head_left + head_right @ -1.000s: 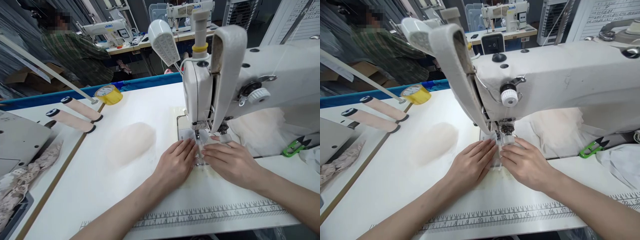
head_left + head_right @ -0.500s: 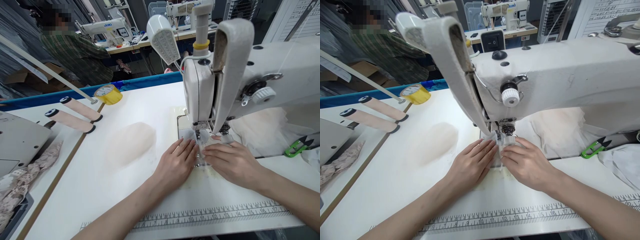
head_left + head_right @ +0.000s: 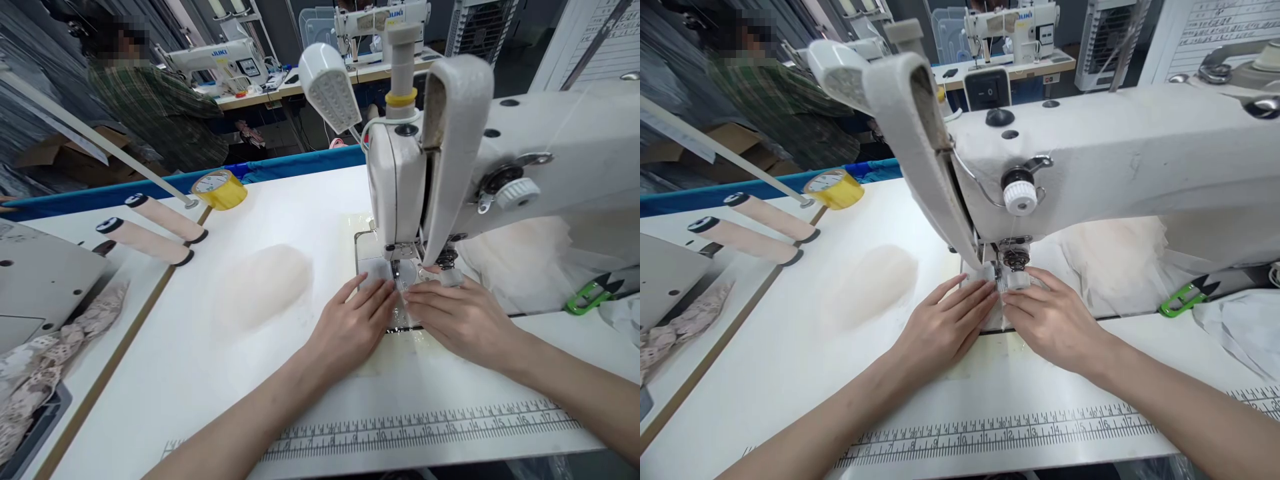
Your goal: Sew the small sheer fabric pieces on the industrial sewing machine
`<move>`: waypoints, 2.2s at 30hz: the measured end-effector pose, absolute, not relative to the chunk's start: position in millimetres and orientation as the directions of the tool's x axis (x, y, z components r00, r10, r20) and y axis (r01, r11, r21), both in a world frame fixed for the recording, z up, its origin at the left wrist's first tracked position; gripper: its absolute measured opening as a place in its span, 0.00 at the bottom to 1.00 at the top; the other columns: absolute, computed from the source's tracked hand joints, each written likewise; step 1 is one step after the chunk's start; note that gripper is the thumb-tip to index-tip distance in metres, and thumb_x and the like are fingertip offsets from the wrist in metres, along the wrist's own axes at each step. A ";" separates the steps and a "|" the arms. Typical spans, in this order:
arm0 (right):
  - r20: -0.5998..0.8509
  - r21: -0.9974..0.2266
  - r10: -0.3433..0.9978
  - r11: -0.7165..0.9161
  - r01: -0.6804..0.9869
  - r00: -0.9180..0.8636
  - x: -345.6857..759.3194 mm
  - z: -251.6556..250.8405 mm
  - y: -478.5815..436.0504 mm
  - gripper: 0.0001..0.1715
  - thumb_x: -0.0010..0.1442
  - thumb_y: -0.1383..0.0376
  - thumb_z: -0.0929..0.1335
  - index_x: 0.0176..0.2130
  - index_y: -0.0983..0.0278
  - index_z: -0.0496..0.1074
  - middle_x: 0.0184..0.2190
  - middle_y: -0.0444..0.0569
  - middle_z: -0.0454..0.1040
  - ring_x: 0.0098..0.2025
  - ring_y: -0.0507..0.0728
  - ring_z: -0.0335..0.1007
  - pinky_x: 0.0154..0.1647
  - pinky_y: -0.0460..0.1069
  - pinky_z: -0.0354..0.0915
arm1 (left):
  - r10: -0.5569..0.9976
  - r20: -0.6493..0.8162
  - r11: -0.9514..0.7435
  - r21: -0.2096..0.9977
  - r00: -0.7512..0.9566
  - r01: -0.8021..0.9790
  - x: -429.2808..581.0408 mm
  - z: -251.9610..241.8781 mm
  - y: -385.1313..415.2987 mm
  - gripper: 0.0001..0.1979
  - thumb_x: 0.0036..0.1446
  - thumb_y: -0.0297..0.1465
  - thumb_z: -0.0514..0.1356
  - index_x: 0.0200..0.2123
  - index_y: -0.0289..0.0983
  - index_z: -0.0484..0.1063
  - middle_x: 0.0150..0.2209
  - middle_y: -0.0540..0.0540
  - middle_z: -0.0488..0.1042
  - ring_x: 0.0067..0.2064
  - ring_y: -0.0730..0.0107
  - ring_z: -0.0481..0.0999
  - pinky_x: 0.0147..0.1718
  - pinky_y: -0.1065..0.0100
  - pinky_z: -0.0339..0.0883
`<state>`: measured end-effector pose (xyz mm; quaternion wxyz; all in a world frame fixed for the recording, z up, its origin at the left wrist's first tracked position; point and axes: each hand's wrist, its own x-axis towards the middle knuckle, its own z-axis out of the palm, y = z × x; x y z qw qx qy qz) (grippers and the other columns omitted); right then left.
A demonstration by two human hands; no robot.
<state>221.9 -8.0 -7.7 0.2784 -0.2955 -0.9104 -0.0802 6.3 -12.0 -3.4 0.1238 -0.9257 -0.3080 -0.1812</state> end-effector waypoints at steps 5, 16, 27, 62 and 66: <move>0.553 0.015 0.473 0.818 0.576 -0.686 221.4 -8.7 -9.4 0.14 0.62 0.75 0.63 0.40 0.63 0.75 0.41 0.45 0.79 0.43 0.53 0.74 0.54 0.54 0.64 | 0.512 0.407 -0.791 -0.122 0.757 0.600 5.1 -2.3 -18.0 0.15 0.62 0.25 0.53 0.51 0.27 0.70 0.51 0.37 0.74 0.53 0.60 0.74 0.56 0.54 0.66; 0.533 0.060 0.489 0.792 0.607 -0.690 220.2 -11.0 -7.9 0.12 0.62 0.74 0.64 0.41 0.66 0.76 0.43 0.48 0.79 0.44 0.56 0.75 0.54 0.56 0.65 | 0.575 0.424 -0.747 -0.077 0.700 0.661 8.1 -3.0 -17.4 0.15 0.64 0.31 0.53 0.51 0.31 0.70 0.50 0.39 0.75 0.53 0.60 0.74 0.58 0.49 0.62; 0.529 0.114 0.493 0.765 0.634 -0.690 216.7 -9.4 -13.6 0.11 0.62 0.70 0.65 0.42 0.67 0.77 0.43 0.53 0.78 0.44 0.57 0.75 0.52 0.56 0.66 | 0.623 0.437 -0.704 -0.048 0.648 0.709 11.6 -3.8 -30.6 0.15 0.63 0.30 0.54 0.49 0.31 0.72 0.49 0.39 0.76 0.52 0.57 0.74 0.58 0.48 0.61; 0.625 0.112 0.574 0.605 0.789 -0.529 215.6 -11.9 10.4 0.11 0.63 0.70 0.65 0.36 0.61 0.77 0.28 0.42 0.79 0.26 0.51 0.68 0.33 0.49 0.60 | 0.742 0.381 -0.625 0.096 0.552 0.774 8.4 3.1 -2.2 0.13 0.61 0.26 0.55 0.48 0.36 0.71 0.46 0.48 0.77 0.46 0.66 0.76 0.56 0.57 0.61; 0.610 -0.058 0.664 0.580 0.812 -0.431 217.4 -14.9 12.7 0.14 0.66 0.62 0.63 0.35 0.62 0.77 0.28 0.44 0.78 0.27 0.52 0.69 0.32 0.48 0.60 | 0.747 0.377 -0.618 0.091 0.547 0.781 12.5 7.9 4.2 0.10 0.60 0.27 0.56 0.44 0.36 0.72 0.41 0.48 0.78 0.42 0.65 0.75 0.51 0.60 0.64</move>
